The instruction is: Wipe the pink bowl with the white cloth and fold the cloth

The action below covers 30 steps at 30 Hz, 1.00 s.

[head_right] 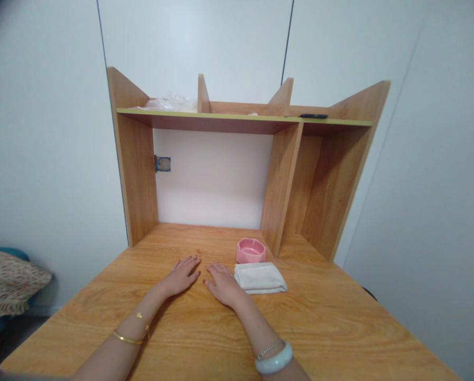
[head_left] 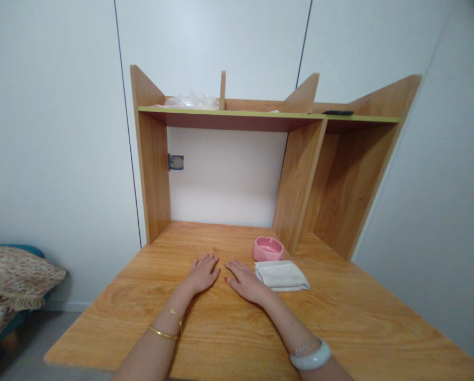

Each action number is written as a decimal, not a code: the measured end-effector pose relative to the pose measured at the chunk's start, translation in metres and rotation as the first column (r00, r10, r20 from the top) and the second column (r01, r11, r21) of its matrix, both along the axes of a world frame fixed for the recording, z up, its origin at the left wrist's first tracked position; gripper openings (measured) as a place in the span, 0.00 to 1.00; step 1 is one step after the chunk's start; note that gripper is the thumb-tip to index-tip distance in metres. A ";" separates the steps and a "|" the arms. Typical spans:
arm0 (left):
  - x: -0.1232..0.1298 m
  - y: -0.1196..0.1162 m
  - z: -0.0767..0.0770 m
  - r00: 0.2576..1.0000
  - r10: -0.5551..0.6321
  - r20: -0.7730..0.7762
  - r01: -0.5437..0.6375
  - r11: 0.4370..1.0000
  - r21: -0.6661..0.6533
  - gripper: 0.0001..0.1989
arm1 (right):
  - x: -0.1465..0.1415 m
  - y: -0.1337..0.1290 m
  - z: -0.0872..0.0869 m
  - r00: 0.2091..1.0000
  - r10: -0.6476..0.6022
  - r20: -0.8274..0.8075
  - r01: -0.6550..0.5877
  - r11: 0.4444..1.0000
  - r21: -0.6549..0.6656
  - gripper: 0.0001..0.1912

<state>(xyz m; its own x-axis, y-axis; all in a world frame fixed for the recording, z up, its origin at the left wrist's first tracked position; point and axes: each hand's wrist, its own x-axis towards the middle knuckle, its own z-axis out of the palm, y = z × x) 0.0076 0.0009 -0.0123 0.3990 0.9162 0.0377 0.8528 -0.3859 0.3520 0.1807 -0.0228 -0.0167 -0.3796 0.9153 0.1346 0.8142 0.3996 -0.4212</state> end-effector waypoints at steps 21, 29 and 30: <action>0.000 0.001 0.000 1.000 -0.001 -0.005 0.001 1.000 0.005 0.27 | -0.002 -0.001 -0.001 0.999 -0.009 -0.041 0.010 1.000 0.019 0.26; 0.000 0.002 -0.002 1.000 0.005 -0.008 -0.005 1.000 0.009 0.27 | -0.002 -0.001 0.019 0.985 0.009 -0.172 0.059 0.921 0.386 0.23; 0.000 0.002 -0.002 1.000 0.006 -0.006 -0.006 1.000 0.007 0.27 | -0.001 -0.001 0.021 0.986 -0.010 -0.167 0.083 0.896 0.436 0.23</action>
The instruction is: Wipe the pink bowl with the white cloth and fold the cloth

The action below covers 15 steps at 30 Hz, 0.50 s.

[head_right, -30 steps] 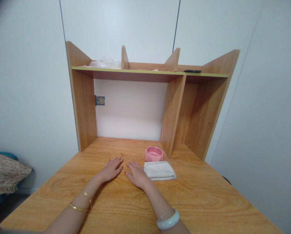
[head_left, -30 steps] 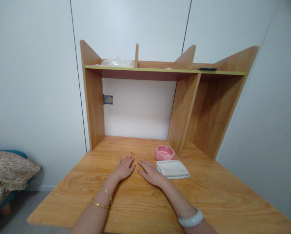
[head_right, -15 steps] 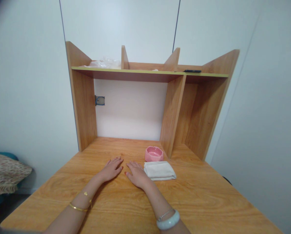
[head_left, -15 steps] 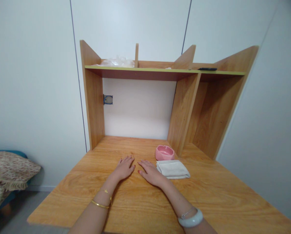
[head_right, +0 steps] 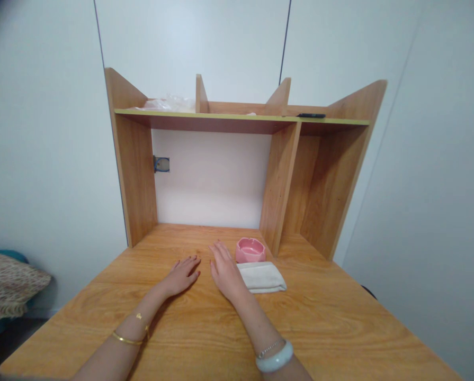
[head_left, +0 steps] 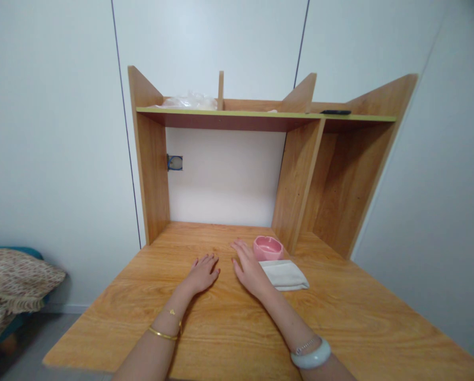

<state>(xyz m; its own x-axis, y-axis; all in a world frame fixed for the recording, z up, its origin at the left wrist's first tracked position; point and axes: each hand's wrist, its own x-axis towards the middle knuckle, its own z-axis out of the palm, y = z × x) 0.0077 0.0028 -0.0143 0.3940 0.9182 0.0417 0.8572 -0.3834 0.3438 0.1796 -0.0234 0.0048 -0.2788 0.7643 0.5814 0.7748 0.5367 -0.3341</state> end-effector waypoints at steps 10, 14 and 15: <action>0.000 -0.002 0.004 1.000 0.003 0.002 -0.003 1.000 -0.020 0.28 | 0.041 0.015 0.002 0.851 -0.510 -0.125 0.524 0.837 0.157 0.29; 0.000 -0.002 0.005 1.000 0.006 0.000 -0.006 1.000 -0.021 0.28 | 0.060 0.022 -0.005 0.760 -0.630 -0.162 0.643 0.764 0.049 0.37; 0.000 -0.002 0.005 1.000 0.006 -0.001 -0.006 1.000 -0.021 0.28 | 0.063 0.023 -0.007 0.749 -0.639 -0.173 0.651 0.759 0.016 0.38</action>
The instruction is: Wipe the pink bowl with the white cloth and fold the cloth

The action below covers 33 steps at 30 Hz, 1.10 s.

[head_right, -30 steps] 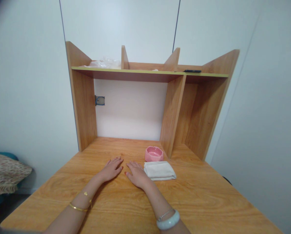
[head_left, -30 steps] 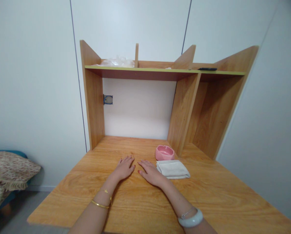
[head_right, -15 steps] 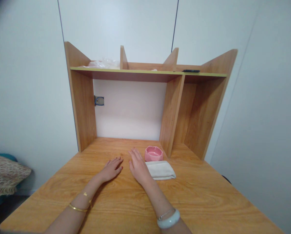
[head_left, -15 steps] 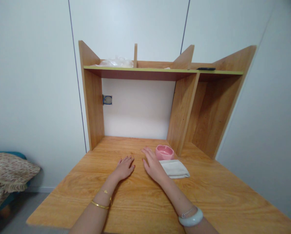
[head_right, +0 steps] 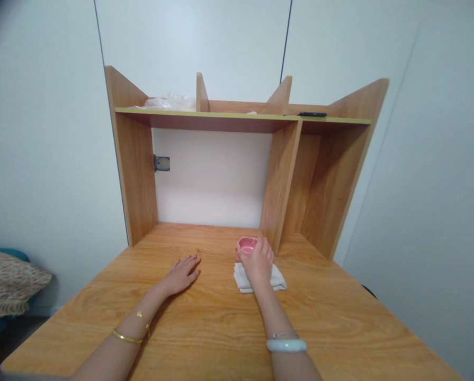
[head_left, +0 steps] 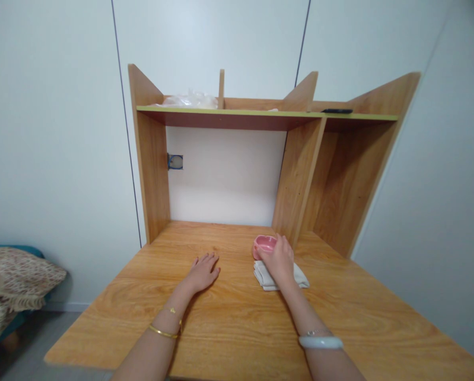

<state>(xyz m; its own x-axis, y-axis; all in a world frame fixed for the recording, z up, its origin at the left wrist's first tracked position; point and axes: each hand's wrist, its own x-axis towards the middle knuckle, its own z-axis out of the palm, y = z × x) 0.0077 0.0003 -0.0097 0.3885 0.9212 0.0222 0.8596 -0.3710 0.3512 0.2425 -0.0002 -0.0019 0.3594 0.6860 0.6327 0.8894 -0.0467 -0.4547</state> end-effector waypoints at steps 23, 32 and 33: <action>0.000 -0.001 0.001 1.000 0.004 0.030 -0.003 1.000 -0.006 0.28 | 0.004 0.000 0.007 0.992 -0.125 -0.017 0.114 0.945 -0.305 0.50; 0.001 0.000 -0.001 0.999 0.000 0.050 -0.001 1.000 0.011 0.27 | 0.005 0.002 0.008 0.992 -0.123 -0.035 0.104 0.936 -0.338 0.49; 0.000 0.000 -0.002 0.998 0.000 0.057 0.000 1.000 0.013 0.27 | 0.005 0.002 0.008 0.991 -0.126 -0.038 0.106 0.936 -0.335 0.49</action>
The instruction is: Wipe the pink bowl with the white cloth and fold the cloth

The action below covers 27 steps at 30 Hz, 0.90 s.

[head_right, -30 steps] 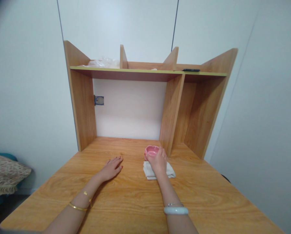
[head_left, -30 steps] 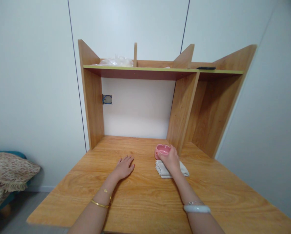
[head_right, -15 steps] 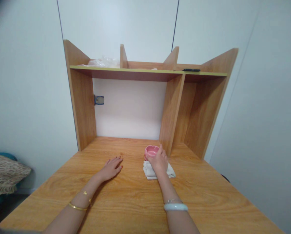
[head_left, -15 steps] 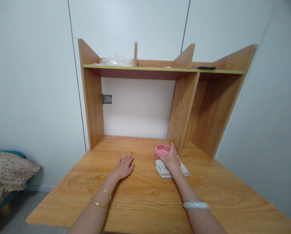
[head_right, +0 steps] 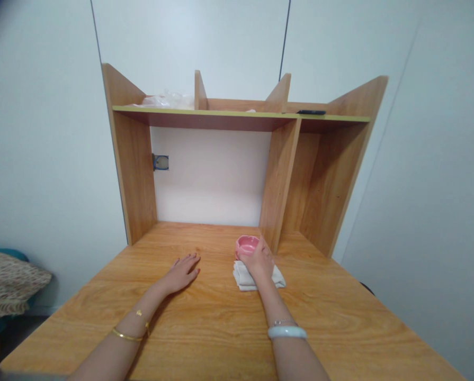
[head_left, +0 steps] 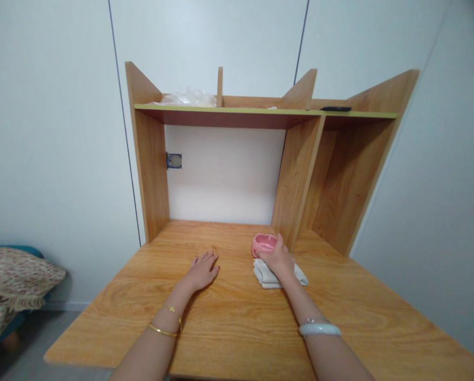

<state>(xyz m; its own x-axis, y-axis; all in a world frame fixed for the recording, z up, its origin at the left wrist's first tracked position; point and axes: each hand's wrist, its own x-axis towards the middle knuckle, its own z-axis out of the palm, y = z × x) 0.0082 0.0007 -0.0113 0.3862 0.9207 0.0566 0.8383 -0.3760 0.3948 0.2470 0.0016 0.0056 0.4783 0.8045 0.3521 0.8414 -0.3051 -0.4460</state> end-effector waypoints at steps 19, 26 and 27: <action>0.004 0.017 -0.011 0.851 -0.080 0.519 -0.055 0.970 0.238 0.23 | -0.025 -0.011 0.005 0.961 0.216 0.171 -0.260 0.915 0.307 0.44; 0.010 0.021 -0.010 0.573 0.070 0.816 0.050 0.991 -0.120 0.26 | -0.059 -0.024 0.002 0.763 0.554 0.332 -0.643 0.703 0.306 0.43; 0.010 0.020 -0.010 0.562 0.075 0.824 0.098 0.983 -0.156 0.26 | -0.064 -0.026 0.002 0.740 0.578 0.343 -0.670 0.678 0.303 0.43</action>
